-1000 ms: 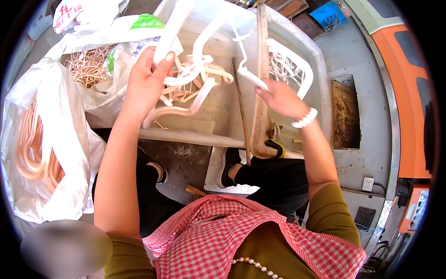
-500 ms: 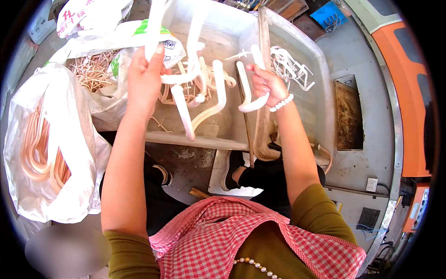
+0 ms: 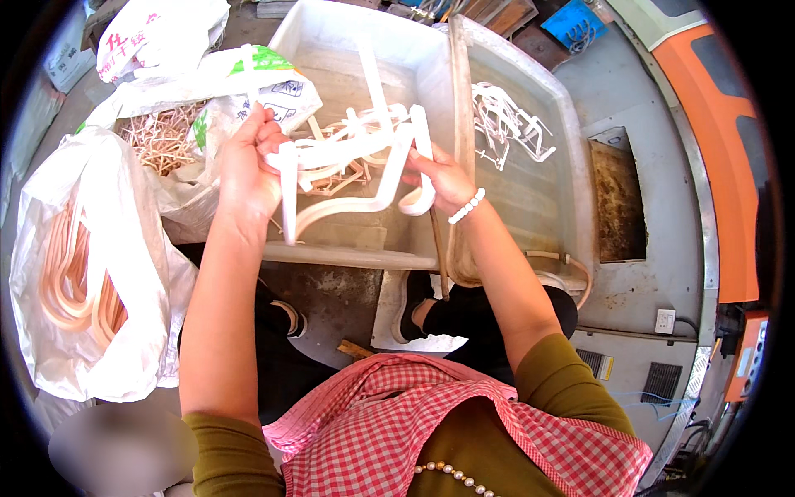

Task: The person assembles plastic hangers by inserting white plastic clips into the hooks of pink hangers. They pick hangers from a bin, attach the clips, and place the finished hangers into a white sack. The person also uses a yellow tool to smooth or trim the hanger edges.

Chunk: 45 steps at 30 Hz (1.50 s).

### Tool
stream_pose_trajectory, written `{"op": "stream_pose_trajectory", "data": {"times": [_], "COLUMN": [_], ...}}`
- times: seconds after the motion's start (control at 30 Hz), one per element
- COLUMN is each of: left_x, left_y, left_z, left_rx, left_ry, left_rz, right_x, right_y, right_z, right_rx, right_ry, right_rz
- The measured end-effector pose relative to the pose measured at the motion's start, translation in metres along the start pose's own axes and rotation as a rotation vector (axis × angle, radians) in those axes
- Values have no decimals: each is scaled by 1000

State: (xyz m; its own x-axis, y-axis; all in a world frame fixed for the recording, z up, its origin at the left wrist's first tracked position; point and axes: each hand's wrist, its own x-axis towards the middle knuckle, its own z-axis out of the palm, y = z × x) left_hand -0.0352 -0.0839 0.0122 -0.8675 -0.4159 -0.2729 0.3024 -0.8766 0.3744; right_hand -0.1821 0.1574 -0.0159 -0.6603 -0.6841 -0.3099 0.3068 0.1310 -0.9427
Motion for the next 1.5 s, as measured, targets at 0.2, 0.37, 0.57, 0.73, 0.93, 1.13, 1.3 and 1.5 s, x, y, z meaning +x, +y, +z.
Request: {"op": "stream_pose_trajectory", "data": {"times": [0.2,0.37,0.57,0.73,0.93,1.13,1.3,1.5], "left_x": [2,7,2,-4,-11,-15,-12,-7], "left_y": [-12,-11,-24,-17,-23,-30,-40,-47], "left_z": [-4,-5,1,3,7,14,12,10], "left_rx": [-40,132,867,886,934,875,1002,969], "left_ry": [43,180,199,65,-117,54,165,192], "left_rz": [45,176,448,46,1,76,172,197], "right_x": [-19,-31,-39,-46,-33,-41,-53,-42], "right_y": [-9,-13,-51,-59,-41,-35,-7,24], "right_z": [36,33,22,17,3,9,71,91], "right_rx": [302,323,568,570,-38,-750,-673,-324], "right_ry": [-39,-153,-256,-231,162,502,173,-172], "right_rz": [-1,4,60,-20,-130,-313,-238,-32]}}
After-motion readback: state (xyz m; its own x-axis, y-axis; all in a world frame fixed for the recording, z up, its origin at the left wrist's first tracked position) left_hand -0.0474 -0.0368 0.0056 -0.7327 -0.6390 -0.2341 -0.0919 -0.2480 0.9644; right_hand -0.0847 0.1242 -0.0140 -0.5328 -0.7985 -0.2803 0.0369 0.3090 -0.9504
